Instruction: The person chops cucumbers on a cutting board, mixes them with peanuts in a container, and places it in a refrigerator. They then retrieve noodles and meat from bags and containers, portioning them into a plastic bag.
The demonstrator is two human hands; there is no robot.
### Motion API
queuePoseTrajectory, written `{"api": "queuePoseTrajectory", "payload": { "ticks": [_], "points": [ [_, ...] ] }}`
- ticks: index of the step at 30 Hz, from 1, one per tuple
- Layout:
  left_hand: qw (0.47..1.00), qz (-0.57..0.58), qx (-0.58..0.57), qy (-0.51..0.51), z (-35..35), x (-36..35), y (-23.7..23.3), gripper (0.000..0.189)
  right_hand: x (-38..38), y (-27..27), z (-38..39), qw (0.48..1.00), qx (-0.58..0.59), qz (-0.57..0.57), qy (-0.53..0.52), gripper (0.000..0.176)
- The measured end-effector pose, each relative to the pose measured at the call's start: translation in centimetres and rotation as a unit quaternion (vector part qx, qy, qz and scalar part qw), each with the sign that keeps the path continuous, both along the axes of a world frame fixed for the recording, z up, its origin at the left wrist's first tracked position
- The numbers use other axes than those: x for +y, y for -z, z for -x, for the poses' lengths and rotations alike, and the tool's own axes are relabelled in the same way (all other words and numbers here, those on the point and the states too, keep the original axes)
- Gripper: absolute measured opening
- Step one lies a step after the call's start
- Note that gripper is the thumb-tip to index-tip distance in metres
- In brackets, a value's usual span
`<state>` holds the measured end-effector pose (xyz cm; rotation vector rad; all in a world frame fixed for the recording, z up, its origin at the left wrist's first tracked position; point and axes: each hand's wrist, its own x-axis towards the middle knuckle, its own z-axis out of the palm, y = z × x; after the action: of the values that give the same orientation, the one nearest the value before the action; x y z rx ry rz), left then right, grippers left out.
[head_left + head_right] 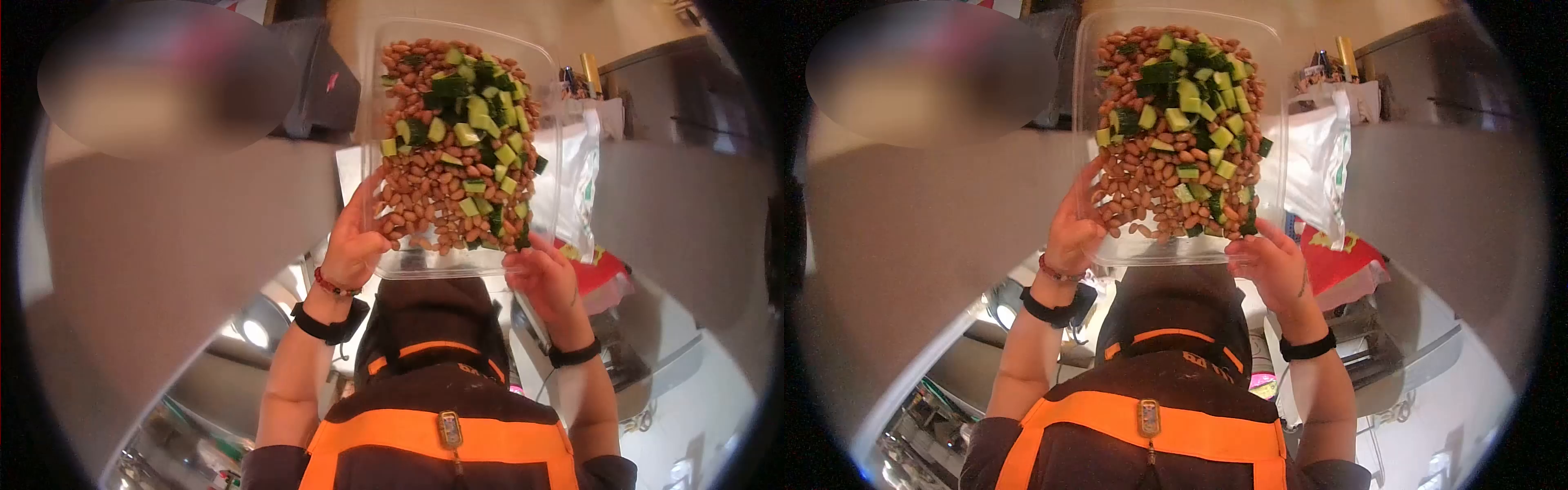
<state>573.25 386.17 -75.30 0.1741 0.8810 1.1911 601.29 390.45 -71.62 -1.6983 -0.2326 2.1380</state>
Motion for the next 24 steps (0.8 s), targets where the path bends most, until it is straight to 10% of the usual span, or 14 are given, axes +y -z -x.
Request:
{"api": "queuePoseTrajectory", "payload": {
  "ticks": [9,15,21,24],
  "points": [
    [0.998,0.005,-0.03,0.052,-21.2,2.0,-13.2,0.096,0.7,-9.5,-23.0,0.994,0.097,-0.051,-0.008,0.048],
    [0.991,-0.041,0.007,0.128,-28.3,-23.1,-31.9,0.096,-24.7,-26.5,-30.7,0.982,0.13,-0.132,0.024,0.032],
    [0.992,-0.061,-0.02,0.113,-26.7,-25.8,-46.5,0.097,-27.9,-41.7,-27.9,0.986,0.102,-0.123,0.053,0.032],
    [0.993,-0.086,-0.011,0.085,-31.0,-40.3,-51.8,0.093,-41.6,-46.8,-32.6,0.982,0.099,-0.158,0.037,0.023]
  ]
}}
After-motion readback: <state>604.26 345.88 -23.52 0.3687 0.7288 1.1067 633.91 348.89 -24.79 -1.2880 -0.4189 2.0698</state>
